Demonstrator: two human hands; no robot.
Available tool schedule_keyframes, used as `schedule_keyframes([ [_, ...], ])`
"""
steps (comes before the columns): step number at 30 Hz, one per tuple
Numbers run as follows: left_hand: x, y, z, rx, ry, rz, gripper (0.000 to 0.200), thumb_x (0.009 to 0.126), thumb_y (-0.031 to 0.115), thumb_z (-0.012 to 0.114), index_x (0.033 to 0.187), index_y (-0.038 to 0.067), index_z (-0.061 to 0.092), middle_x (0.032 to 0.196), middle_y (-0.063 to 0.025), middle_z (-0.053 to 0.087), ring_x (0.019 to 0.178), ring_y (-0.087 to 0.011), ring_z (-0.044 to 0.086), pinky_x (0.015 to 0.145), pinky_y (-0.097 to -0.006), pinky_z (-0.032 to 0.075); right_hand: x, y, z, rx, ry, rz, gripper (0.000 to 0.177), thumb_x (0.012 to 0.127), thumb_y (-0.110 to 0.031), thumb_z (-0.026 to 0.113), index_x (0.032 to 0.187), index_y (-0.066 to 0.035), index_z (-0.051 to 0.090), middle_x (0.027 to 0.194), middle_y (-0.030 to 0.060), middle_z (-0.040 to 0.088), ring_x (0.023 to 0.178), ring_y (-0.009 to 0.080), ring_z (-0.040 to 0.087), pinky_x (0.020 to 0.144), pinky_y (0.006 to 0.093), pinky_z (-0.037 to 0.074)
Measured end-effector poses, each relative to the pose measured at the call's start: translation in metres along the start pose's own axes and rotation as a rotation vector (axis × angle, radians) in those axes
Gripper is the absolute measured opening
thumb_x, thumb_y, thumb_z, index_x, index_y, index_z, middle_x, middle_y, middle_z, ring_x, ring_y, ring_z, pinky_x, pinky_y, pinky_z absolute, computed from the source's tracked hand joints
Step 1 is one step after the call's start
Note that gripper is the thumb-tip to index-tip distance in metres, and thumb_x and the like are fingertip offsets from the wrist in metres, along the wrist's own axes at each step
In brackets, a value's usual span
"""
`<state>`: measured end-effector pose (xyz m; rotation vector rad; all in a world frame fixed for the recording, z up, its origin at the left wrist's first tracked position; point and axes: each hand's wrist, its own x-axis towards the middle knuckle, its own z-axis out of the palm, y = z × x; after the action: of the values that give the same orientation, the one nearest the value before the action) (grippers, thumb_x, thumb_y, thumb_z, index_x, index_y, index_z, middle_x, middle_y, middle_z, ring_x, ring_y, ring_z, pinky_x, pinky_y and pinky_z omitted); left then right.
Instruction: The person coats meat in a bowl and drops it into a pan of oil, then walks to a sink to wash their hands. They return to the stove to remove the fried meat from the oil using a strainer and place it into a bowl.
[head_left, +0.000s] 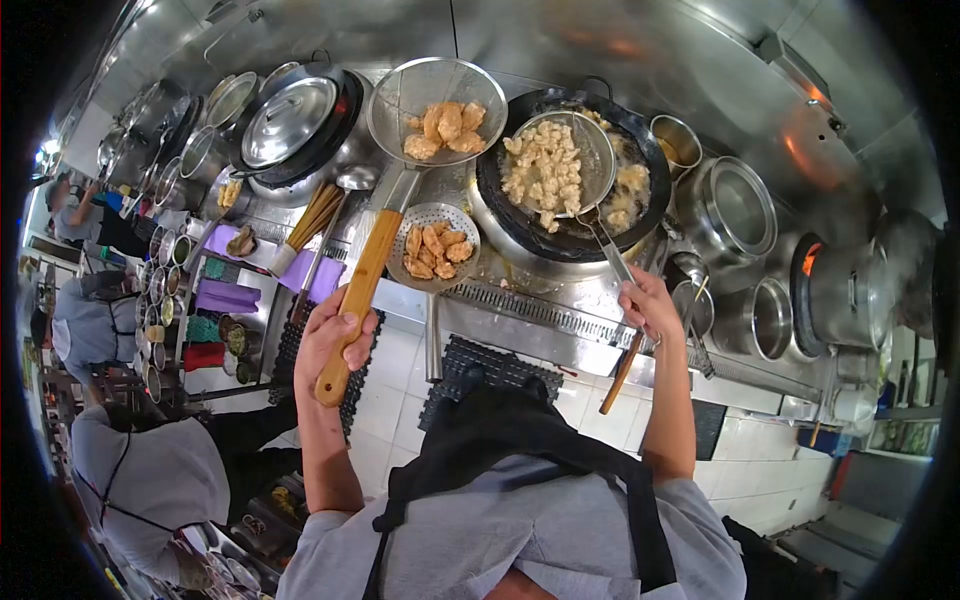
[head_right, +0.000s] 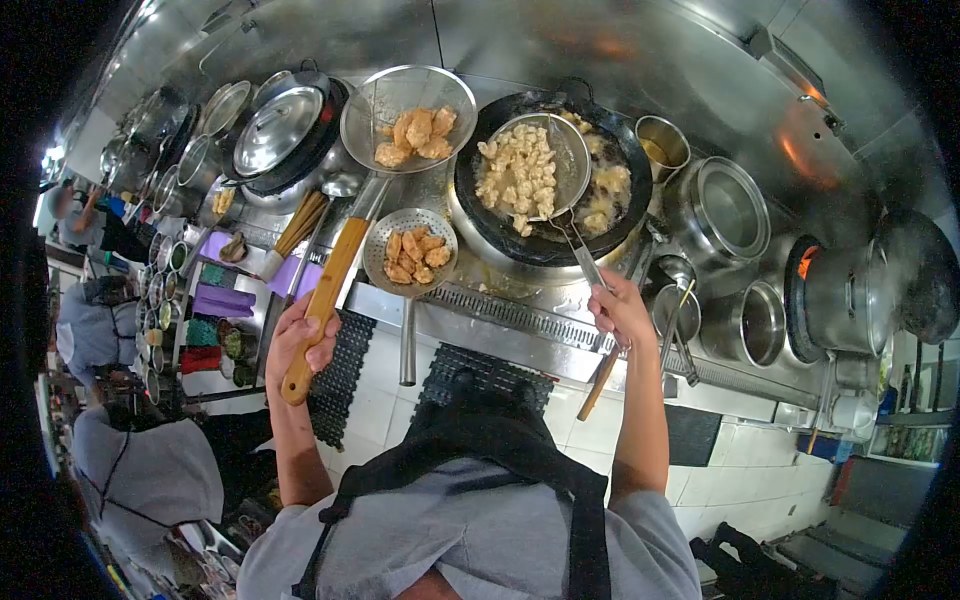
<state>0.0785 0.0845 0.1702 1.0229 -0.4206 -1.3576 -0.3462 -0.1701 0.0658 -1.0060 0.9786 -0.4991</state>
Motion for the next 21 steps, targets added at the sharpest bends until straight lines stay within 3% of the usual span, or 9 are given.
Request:
schedule_keyframes([
  [9, 0.002, -0.002, 0.000, 0.001, 0.004, -0.010, 0.043, 0.090, 0.010, 0.060, 0.128, -0.005, 0.048, 0.085, -0.0120, 0.058, 0.048, -0.0082, 0.050, 0.041, -0.0213, 0.042, -0.012, 0.002, 0.003, -0.063, 0.033, -0.045, 0.048, 0.098, -0.007, 0.054, 0.146, -0.003, 0.046, 0.064, 0.0013, 0.052, 0.039, 0.0057, 0.038, 0.036, 0.0213, 0.030],
  [12, 0.001, -0.001, 0.001, 0.038, 0.016, -0.012, 0.043, 0.090, 0.012, 0.060, 0.128, -0.005, 0.048, 0.084, -0.0118, 0.058, 0.048, -0.0082, 0.049, 0.041, -0.0216, 0.041, -0.013, 0.008, 0.007, -0.142, 0.139, -0.060, 0.043, 0.098, -0.006, 0.054, 0.142, -0.006, 0.053, 0.063, 0.0015, 0.051, 0.042, 0.0059, 0.038, 0.037, 0.0226, 0.030],
  [21, 0.000, -0.006, 0.003, 0.082, 0.016, -0.025, 0.043, 0.089, 0.015, 0.060, 0.126, -0.005, 0.050, 0.083, -0.0108, 0.057, 0.048, -0.0084, 0.048, 0.041, -0.0216, 0.039, -0.027, -0.002, -0.017, -0.307, 0.323, -0.187, 0.045, 0.096, -0.003, 0.053, 0.141, -0.005, 0.053, 0.060, -0.0022, 0.048, 0.042, 0.0058, 0.038, 0.038, 0.0231, 0.029],
])
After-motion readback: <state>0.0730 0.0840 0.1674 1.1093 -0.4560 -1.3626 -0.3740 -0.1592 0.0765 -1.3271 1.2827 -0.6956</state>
